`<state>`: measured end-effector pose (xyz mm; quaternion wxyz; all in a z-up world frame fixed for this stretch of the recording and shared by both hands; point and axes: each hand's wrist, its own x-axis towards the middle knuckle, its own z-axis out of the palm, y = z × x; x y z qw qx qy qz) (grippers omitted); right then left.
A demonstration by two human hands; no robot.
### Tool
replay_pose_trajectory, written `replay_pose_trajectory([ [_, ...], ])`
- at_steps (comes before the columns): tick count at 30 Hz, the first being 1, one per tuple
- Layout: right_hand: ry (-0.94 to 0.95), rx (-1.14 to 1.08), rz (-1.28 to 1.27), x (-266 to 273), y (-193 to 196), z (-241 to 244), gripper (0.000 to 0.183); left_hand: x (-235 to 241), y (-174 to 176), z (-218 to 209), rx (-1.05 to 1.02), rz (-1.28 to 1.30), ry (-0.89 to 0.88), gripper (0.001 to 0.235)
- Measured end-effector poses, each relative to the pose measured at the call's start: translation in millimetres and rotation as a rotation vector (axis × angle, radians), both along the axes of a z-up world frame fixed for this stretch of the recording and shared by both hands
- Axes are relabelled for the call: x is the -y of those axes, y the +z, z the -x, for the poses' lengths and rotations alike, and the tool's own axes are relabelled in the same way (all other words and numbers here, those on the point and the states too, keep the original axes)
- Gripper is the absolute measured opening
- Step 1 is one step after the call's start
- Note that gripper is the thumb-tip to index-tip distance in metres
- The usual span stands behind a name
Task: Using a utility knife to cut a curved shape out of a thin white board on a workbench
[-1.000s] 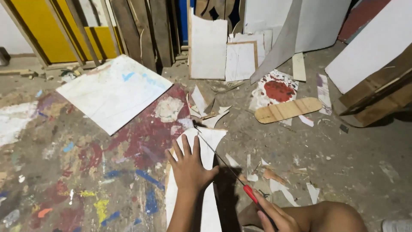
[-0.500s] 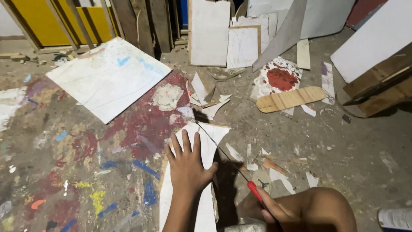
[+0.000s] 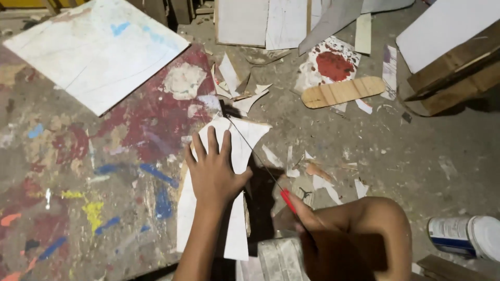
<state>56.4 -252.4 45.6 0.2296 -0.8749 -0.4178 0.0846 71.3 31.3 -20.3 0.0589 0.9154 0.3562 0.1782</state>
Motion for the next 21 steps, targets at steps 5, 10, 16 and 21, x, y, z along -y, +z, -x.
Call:
replay_pose_trajectory([
  [5,-0.09,-0.642,0.302,-49.1,80.6,-80.4,0.077,-2.5,2.7,-3.1,-0.114,0.029,0.014,0.113],
  [10,-0.039,-0.665,0.609,-53.5,67.5,-102.4,0.029,-2.8,-1.2,-2.6,-0.008,-0.016,-0.001,0.109],
  [16,-0.132,-0.09,0.412,-54.6,93.6,-80.4,0.063,-2.1,3.8,-1.6,0.011,0.027,0.001,0.107],
  [21,-0.106,-0.14,0.376,-59.9,105.6,-80.5,0.068,-3.6,4.3,-3.8,-0.012,0.063,0.014,0.108],
])
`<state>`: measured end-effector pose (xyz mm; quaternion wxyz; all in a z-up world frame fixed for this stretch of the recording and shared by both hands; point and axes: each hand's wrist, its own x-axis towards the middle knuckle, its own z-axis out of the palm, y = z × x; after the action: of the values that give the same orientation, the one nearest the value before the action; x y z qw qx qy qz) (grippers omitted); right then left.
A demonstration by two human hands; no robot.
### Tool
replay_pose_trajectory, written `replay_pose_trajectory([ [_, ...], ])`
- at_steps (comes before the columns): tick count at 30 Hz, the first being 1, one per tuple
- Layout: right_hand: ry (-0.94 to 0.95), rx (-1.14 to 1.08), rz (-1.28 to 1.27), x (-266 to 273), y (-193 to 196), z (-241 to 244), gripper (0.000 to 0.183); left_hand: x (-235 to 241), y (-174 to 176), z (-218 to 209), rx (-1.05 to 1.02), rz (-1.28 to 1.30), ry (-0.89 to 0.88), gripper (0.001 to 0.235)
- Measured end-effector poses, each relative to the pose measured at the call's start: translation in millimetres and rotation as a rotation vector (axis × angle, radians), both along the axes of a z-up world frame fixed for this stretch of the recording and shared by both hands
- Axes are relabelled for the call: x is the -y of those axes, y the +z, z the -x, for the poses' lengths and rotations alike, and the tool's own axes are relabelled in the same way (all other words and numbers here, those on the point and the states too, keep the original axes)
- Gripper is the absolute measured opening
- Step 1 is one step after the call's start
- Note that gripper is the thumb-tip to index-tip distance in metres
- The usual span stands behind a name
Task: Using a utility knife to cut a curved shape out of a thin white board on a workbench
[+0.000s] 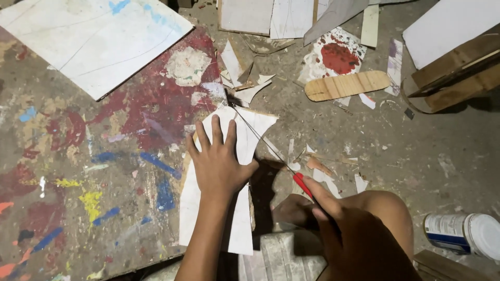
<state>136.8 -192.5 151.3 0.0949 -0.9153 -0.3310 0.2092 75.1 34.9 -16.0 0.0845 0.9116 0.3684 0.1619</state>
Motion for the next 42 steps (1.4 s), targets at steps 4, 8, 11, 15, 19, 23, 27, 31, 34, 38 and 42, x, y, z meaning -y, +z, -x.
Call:
replay_pose_trajectory([
  [4,0.037,-0.032,0.035,-5.5,10.8,4.0,0.069,2.7,0.1,4.4,0.019,-0.012,-0.003,0.109],
  [8,0.078,-0.043,0.02,-5.8,8.1,2.6,0.07,1.6,0.0,3.4,0.029,-0.022,0.0,0.108],
  [11,-0.158,0.071,0.161,-48.6,0.8,9.7,0.061,-0.2,2.5,1.4,0.065,-0.046,0.006,0.107],
  [15,0.743,0.785,-0.1,-18.0,-21.9,-2.9,0.026,3.1,3.6,5.9,0.047,0.031,0.016,0.109],
  [19,0.124,0.102,-0.164,-56.3,-18.1,1.6,0.06,-2.3,4.4,3.1,0.078,-0.023,0.01,0.109],
  [23,-0.136,-0.019,-0.015,-66.7,-8.2,11.0,0.061,8.4,10.2,8.4,0.096,-0.006,0.042,0.102],
  [27,0.322,0.407,-0.196,-47.7,-28.8,10.2,0.057,0.7,6.6,1.4,0.094,-0.017,0.012,0.106],
  [31,0.238,0.299,-0.232,-73.2,-54.9,0.4,0.056,3.3,5.2,6.6,0.065,0.042,0.018,0.108],
  [34,0.074,0.106,-0.165,-83.5,-61.4,-14.6,0.061,-1.4,10.3,-2.7,0.095,-0.001,0.015,0.106],
  [38,-0.012,0.063,0.002,-49.1,-8.5,16.5,0.059,0.7,9.1,0.9,0.055,0.03,0.046,0.106],
  [42,-0.007,-0.019,-0.053,-47.7,-9.0,17.7,0.059,3.3,7.2,-0.3,0.01,0.009,0.046,0.106],
])
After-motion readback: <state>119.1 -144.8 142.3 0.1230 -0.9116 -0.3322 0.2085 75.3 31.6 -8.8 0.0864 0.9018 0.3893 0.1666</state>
